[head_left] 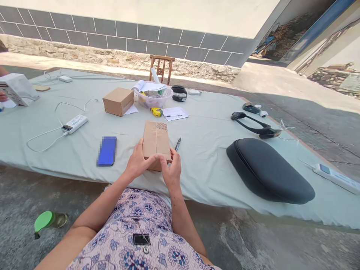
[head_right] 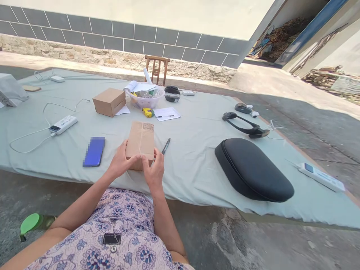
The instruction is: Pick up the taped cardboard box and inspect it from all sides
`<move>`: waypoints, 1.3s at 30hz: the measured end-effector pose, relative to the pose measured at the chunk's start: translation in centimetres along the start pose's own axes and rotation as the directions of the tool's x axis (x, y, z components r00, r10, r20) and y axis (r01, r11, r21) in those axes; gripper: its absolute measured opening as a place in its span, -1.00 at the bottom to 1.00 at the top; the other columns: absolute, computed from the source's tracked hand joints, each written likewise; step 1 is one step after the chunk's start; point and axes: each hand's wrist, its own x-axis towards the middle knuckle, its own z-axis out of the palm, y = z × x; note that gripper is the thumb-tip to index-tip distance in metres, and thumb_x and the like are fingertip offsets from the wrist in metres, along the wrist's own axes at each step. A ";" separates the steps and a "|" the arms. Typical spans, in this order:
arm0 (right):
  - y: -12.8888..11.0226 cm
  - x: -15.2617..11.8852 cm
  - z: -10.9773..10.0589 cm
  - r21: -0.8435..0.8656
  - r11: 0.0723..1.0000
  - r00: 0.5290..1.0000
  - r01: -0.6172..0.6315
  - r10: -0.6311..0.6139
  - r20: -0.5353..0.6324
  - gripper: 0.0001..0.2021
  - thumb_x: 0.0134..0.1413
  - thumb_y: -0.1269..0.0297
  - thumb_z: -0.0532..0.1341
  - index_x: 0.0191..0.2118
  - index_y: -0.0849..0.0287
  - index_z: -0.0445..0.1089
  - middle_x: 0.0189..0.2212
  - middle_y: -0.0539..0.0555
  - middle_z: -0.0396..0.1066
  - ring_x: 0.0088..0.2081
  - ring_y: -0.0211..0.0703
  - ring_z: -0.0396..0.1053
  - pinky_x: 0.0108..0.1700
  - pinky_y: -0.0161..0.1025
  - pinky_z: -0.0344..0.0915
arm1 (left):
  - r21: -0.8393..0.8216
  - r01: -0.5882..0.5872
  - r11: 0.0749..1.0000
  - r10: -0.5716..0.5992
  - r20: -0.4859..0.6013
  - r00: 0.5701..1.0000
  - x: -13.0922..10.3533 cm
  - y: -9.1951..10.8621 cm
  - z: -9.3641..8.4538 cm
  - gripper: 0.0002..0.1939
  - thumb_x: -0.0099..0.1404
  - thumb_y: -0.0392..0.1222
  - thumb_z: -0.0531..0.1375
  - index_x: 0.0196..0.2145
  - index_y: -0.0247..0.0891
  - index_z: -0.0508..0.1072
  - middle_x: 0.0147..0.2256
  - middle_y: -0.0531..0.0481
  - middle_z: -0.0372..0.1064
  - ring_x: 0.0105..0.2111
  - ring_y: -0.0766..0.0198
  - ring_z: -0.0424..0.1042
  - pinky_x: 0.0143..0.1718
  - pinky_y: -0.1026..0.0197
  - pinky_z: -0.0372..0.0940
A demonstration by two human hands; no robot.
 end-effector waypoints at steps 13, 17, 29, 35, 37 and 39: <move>1.0 -0.1 1.0 0.173 0.982 0.998 -0.070 0.069 0.015 -0.50 0.22 -0.07 0.13 0.14 0.14 0.28 0.07 0.25 0.35 0.00 -0.05 0.39 -0.12 -0.15 0.43 | -0.002 -0.002 1.000 0.002 0.025 1.000 0.5 -0.5 0.4 -0.08 0.21 0.10 0.27 0.38 -0.28 0.02 0.32 -0.32 0.12 0.30 -0.14 0.17 0.23 -0.15 0.21; 1.5 -0.1 1.0 0.241 0.965 0.995 -0.098 0.092 0.037 -0.47 0.23 -0.11 0.09 0.15 0.16 0.28 0.10 0.27 0.35 0.01 -0.05 0.38 -0.10 -0.16 0.41 | -0.006 -0.014 1.000 0.014 0.018 1.000 0.6 -1.0 0.5 -0.09 0.21 0.12 0.26 0.38 -0.26 0.02 0.33 -0.31 0.12 0.32 -0.15 0.15 0.23 -0.15 0.22; 6.2 -0.6 2.4 0.243 0.960 0.971 -0.137 0.081 0.227 -0.41 0.11 -0.14 0.22 0.15 0.12 0.39 0.01 0.23 0.43 -0.05 -0.01 0.44 -0.11 -0.11 0.44 | -0.225 -0.031 0.974 0.025 -0.032 0.999 1.8 -3.1 -1.7 -0.16 0.22 0.10 0.27 0.34 -0.22 0.11 0.32 -0.23 0.16 0.31 -0.07 0.18 0.31 -0.08 0.11; 6.1 -1.5 2.6 0.163 0.986 0.989 -0.040 0.016 0.144 -0.51 0.24 -0.02 0.15 0.18 0.11 0.41 -0.15 0.16 0.47 -0.15 -0.08 0.41 -0.12 -0.14 0.44 | -0.637 0.124 0.761 -0.095 0.080 0.992 2.1 -6.2 -2.1 -0.15 0.22 0.23 0.24 0.35 -0.11 0.10 0.35 -0.17 0.12 0.26 -0.03 0.25 0.07 0.05 0.39; 5.5 -1.2 1.9 0.125 0.992 0.997 0.033 -0.042 0.072 -0.55 0.24 -0.01 0.17 0.14 0.07 0.44 -0.22 0.11 0.42 -0.23 -0.12 0.38 -0.17 -0.16 0.42 | -0.673 0.222 0.706 -0.150 0.164 0.975 1.9 -7.1 -1.2 -0.20 0.27 0.27 0.16 0.34 -0.12 0.12 0.30 -0.21 0.19 0.16 -0.01 0.38 -0.02 0.01 0.45; 5.0 -0.7 1.1 0.064 0.992 0.993 0.106 -0.109 0.048 -0.60 0.21 -0.02 0.23 0.07 0.04 0.49 -0.29 0.06 0.36 -0.32 -0.16 0.32 -0.20 -0.17 0.41 | -0.611 0.288 0.737 -0.215 0.192 0.958 1.7 -7.8 -0.2 -0.29 0.33 0.27 0.05 0.28 -0.20 0.23 0.20 -0.25 0.33 0.03 0.00 0.48 -0.05 -0.07 0.47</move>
